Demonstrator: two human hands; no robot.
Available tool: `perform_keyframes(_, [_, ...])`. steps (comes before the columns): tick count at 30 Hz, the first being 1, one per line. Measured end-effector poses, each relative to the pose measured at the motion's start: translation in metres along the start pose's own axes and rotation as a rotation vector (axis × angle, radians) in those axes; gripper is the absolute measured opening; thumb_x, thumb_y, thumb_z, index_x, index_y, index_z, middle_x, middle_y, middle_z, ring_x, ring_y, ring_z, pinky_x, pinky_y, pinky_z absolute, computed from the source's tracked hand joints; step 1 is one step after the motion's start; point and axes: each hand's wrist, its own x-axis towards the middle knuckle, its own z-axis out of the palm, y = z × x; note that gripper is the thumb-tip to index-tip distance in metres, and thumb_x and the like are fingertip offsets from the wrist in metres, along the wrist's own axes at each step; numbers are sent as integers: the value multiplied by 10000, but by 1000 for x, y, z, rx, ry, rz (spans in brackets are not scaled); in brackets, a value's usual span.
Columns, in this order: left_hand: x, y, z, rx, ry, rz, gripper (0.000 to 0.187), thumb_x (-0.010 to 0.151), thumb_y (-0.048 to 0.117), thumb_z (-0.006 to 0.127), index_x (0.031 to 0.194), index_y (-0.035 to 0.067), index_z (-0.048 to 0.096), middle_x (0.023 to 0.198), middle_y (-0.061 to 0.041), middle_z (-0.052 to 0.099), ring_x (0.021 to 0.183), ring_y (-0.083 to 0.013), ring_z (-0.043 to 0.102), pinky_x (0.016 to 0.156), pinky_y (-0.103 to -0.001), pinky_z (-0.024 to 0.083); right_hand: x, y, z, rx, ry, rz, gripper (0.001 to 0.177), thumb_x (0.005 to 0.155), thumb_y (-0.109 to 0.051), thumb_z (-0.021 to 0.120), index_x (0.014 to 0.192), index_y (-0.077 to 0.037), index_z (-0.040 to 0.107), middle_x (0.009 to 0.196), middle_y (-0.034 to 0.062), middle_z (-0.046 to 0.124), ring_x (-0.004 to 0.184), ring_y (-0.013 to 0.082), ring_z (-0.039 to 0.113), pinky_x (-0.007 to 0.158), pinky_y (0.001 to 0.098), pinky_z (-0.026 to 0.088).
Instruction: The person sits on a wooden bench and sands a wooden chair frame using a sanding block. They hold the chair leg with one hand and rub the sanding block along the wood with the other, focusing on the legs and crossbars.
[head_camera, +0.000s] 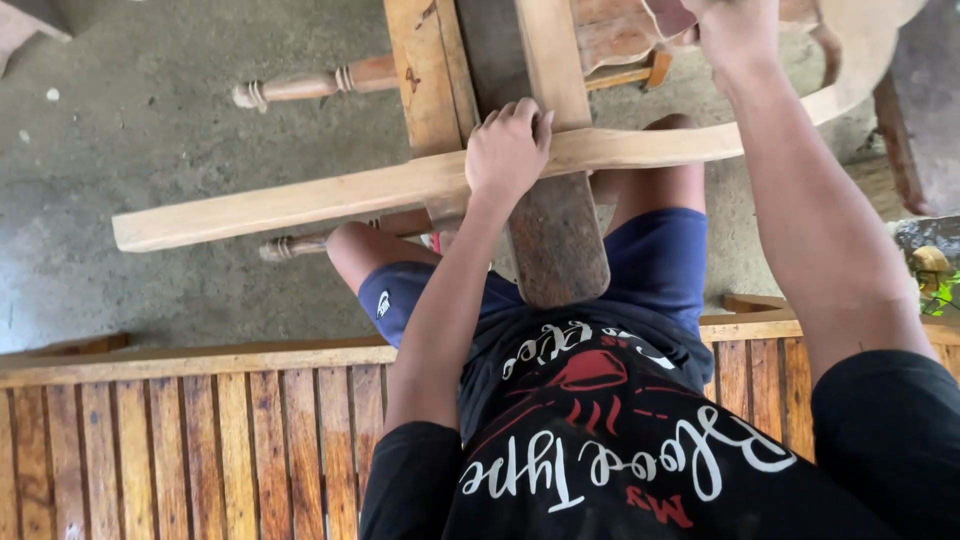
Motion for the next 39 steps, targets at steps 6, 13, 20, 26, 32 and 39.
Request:
perform_keyframes(6, [-1,0,10,157,101,74,304,992,374,543,815,128,520,595,-10,579,525,-233,588,419,-395,466,-31,-31,-21,-30,-94,-305,379,947,-302,821,1158,-90,588,1075,20,669,950,160,664,909,311,546])
perform_keyframes(13, [-26,14,10,332,307,190,327,1029,342,454,882,98,614,747,-85,629,661,-291,595,633,-426,463,-56,-30,-23,-527,-35,-635,445,833,272,653,1206,40,726,1207,220,725,1077,338,721,925,364,606])
perform_keyframes(20, [-30,11,17,300,259,157,328,1028,322,472,1057,79,691,890,-102,694,830,-312,628,786,-454,492,-50,5,-7,-338,0,-382,236,916,-204,895,1029,-63,744,1095,60,393,1045,207,473,886,315,533])
perform_keyframes(26, [-25,9,16,36,181,90,178,950,273,617,1038,130,676,1040,-70,643,913,-295,620,821,-464,472,-65,-14,14,-274,-147,-46,260,1006,-53,594,1246,-31,496,1174,116,612,1094,253,605,964,425,522])
perform_keyframes(32, [-5,37,-21,-211,130,82,370,973,217,631,1299,73,532,1229,-137,521,1171,-371,593,929,-484,557,-53,43,52,-465,-5,-566,72,1014,-42,697,1062,7,718,848,241,677,834,450,669,689,484,491])
perform_keyframes(39, [41,11,1,255,109,524,513,882,119,619,1366,146,450,1040,-12,626,921,-181,693,795,-299,575,-53,45,69,-477,-225,-606,305,799,-192,822,1016,-25,688,1029,167,703,1028,400,672,873,479,530])
